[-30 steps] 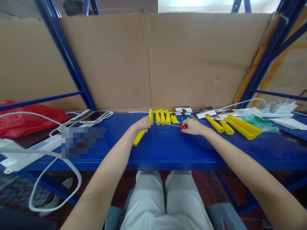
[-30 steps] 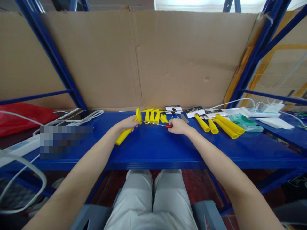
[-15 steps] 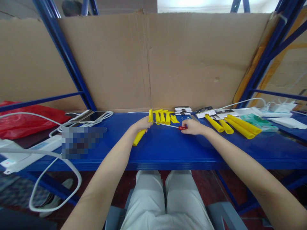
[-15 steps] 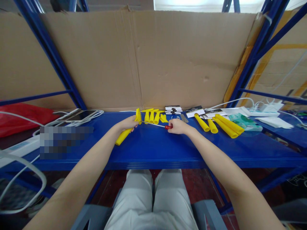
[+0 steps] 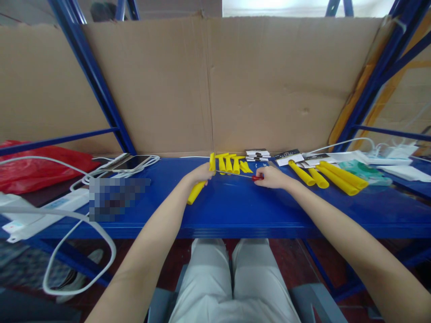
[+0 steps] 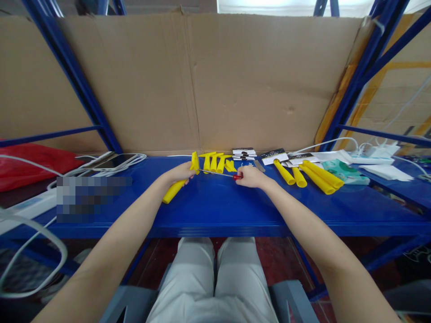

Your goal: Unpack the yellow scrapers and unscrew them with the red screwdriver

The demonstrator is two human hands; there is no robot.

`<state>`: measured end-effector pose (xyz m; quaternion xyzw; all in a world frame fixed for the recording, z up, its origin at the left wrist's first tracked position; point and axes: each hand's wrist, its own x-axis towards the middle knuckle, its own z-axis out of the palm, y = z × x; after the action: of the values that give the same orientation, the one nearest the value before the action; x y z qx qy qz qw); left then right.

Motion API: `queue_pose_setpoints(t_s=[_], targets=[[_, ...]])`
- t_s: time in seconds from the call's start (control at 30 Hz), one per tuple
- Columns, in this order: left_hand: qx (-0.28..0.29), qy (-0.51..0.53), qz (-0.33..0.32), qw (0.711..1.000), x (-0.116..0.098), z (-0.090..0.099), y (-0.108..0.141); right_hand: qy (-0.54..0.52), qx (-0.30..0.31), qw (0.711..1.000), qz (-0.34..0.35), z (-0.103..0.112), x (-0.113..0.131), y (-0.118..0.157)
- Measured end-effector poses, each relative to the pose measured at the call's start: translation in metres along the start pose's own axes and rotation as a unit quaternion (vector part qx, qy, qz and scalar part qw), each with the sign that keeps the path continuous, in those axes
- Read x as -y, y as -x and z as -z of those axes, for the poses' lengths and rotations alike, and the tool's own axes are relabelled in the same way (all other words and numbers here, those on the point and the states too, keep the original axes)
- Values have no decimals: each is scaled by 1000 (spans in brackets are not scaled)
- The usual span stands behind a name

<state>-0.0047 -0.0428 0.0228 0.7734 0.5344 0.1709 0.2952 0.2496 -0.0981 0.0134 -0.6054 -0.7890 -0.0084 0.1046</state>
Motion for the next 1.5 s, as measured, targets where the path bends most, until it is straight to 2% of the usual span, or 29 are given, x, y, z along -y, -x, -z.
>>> queue_pose_setpoints(t_s=[0.17, 0.37, 0.57, 0.73, 0.9, 1.23, 1.5], targets=[[0, 6, 0, 1000, 0, 0, 1, 8, -24, 1000, -11, -3, -2, -1], [1, 10, -2, 1000, 0, 0, 0, -25, 22, 999, 10, 3, -2, 0], [4, 3, -4, 1000, -1, 0, 1, 15, -25, 999, -15, -3, -2, -2], [1, 3, -3, 1000, -1, 0, 1, -2, -11, 1000, -3, -5, -5, -2], [5, 1, -4, 1000, 0, 0, 1, 27, -7, 999, 17, -3, -5, -2], [3, 2, 4, 1000, -1, -1, 0, 25, -28, 998, -40, -3, -3, -1], [3, 1, 3, 1000, 0, 0, 0, 55, -14, 998, -36, 5, -2, 2]])
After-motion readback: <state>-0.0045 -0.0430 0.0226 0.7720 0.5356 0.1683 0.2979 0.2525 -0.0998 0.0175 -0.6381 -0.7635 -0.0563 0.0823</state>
